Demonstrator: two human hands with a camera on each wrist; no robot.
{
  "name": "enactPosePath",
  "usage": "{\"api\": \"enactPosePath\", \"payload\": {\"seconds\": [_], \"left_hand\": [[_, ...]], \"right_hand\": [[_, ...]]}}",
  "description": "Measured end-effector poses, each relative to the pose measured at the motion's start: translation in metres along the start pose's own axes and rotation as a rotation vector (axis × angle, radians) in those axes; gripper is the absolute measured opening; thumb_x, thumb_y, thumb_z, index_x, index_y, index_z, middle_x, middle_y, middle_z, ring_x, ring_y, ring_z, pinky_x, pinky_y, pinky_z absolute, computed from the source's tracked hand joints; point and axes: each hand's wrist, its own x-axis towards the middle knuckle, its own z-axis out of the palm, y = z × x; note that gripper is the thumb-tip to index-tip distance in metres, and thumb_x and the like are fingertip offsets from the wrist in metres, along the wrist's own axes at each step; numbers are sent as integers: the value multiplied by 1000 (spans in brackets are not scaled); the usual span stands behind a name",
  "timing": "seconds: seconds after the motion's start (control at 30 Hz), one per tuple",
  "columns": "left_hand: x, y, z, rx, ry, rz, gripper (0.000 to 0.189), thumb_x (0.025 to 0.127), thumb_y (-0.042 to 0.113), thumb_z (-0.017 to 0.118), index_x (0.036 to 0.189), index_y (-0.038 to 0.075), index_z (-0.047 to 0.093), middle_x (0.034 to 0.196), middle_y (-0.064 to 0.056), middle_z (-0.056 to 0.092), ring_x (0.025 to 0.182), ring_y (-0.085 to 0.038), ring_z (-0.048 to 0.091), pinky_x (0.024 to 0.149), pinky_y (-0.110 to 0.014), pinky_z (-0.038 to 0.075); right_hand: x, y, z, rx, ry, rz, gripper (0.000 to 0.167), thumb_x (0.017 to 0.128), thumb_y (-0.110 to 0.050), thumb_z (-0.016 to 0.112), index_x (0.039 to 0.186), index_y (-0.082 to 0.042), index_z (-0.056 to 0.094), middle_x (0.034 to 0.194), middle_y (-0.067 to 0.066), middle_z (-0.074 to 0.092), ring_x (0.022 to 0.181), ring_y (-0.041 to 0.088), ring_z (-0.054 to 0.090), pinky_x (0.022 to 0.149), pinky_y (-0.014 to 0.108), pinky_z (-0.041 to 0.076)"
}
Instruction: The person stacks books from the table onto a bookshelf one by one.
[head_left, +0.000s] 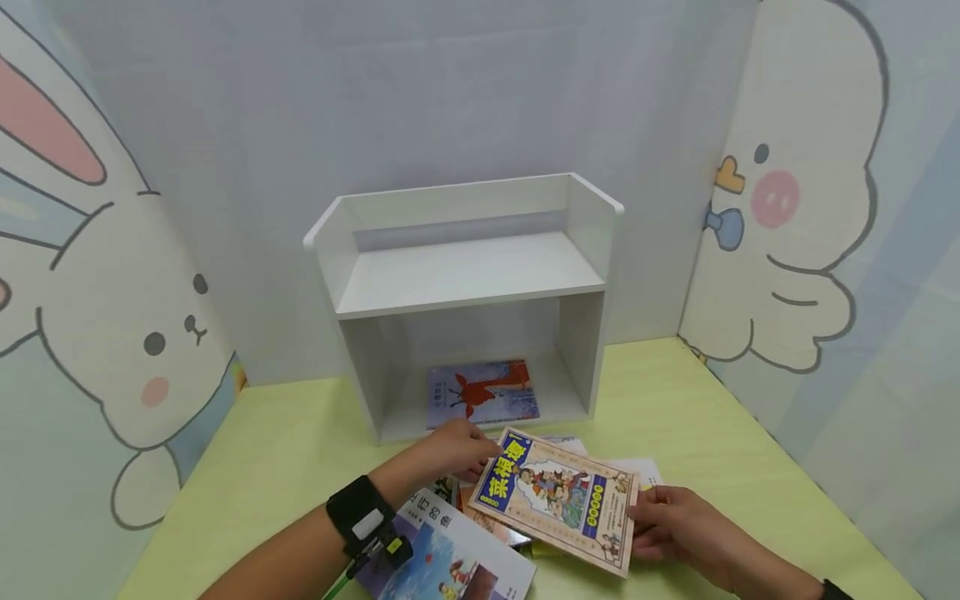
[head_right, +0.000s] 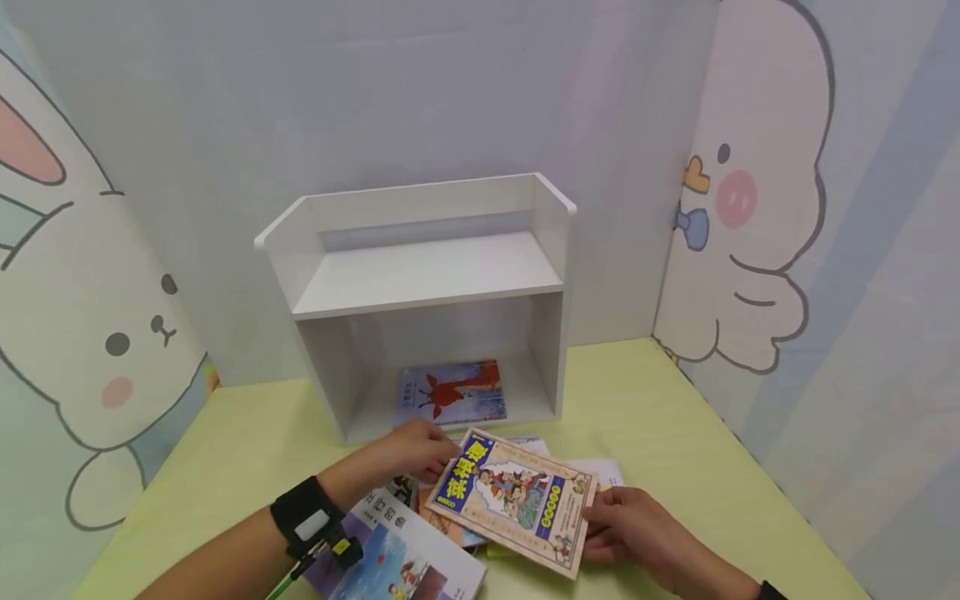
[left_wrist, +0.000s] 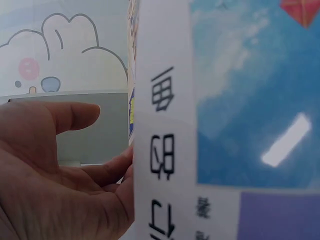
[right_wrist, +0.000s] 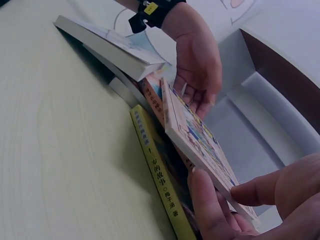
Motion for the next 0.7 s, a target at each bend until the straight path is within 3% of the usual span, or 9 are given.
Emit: {"api": "enactPosePath", "payload": {"seconds": [0.2,0.43,0.7], "left_hand": [[4,-1,0,16,-9,-26,45,106,33,76,127,-7,75,103,-12,75,89,-23,76,78,-39,67],[8,-4,2,-87,-2,-60,40,106,32,75,125,-3,75,103,-9,76,91,-23,75,78,-37,66],[-3,-6,-9,-274,60,50,31,106,27,74,122,2,67,110,-12,74,94,-25,75,81,-42,66]], "right_hand": [[1,0,5,19,51,-46,18,112,-11,61,116,5,55,100,13,79,81,20,76,76,35,66],[1,-4,10,63,100,-49,23,112,-12,59,124,5,49,101,16,79,82,24,77,75,40,67],[1,-26,11,32,161,-84,31,114,-18,61,132,5,51,104,14,76,84,24,74,72,34,65]]}}
